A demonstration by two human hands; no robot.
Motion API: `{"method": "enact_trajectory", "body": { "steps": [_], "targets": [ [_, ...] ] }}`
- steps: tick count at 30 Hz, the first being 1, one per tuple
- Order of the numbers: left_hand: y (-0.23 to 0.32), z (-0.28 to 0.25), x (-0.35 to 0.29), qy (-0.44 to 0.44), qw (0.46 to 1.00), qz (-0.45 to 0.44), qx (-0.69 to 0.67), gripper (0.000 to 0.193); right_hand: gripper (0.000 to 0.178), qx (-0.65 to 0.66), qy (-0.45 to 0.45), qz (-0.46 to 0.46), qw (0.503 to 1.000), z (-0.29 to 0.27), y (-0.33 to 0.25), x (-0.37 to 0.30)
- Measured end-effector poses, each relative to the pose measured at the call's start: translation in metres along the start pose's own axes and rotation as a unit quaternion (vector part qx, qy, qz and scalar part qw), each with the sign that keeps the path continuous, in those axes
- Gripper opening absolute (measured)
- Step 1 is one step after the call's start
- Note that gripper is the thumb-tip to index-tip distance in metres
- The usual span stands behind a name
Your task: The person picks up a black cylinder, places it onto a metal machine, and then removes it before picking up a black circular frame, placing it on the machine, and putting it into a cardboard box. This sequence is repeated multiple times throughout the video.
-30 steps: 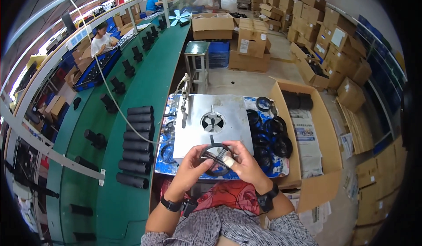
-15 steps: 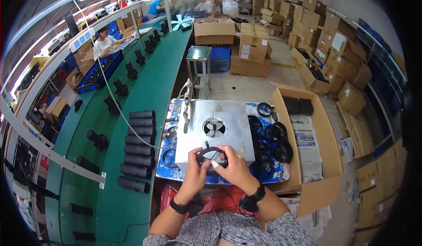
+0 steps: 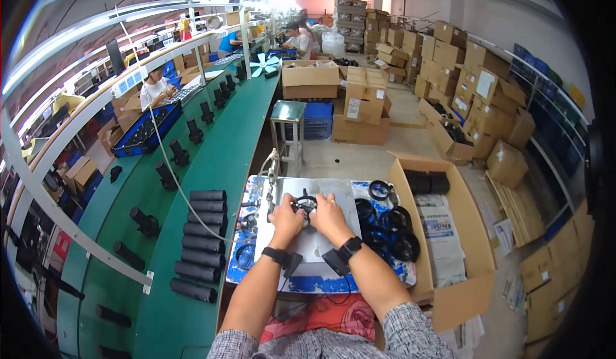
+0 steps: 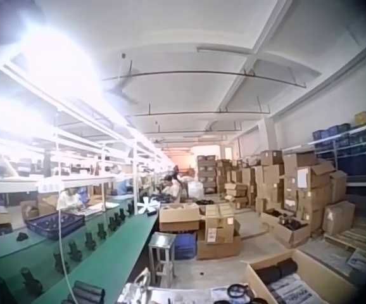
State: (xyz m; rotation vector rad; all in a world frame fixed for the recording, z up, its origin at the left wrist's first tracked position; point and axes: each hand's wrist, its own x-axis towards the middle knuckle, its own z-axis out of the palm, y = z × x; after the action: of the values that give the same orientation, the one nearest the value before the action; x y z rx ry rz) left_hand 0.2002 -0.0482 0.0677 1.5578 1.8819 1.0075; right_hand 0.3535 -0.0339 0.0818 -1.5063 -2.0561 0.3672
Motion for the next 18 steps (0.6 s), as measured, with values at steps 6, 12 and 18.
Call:
{"method": "enact_trajectory", "body": {
  "steps": [6, 12, 18],
  "targets": [
    [-0.011, 0.016, -0.006, 0.11, 0.987, 0.046, 0.107, 0.041, 0.055, -0.005, -0.028, 0.017, 0.999, -0.01, 0.0, 0.0],
    [-0.01, 0.001, -0.011, 0.055, 0.99, 0.067, 0.11, 0.038, 0.064, 0.012, -0.078, 0.001, 0.997, -0.021, 0.015, 0.0],
    [-0.044, -0.032, -0.023, 0.053, 0.984, 0.153, 0.074, 0.031, 0.088, 0.031, -0.079, -0.068, 0.994, -0.019, 0.014, -0.005]
  ]
}}
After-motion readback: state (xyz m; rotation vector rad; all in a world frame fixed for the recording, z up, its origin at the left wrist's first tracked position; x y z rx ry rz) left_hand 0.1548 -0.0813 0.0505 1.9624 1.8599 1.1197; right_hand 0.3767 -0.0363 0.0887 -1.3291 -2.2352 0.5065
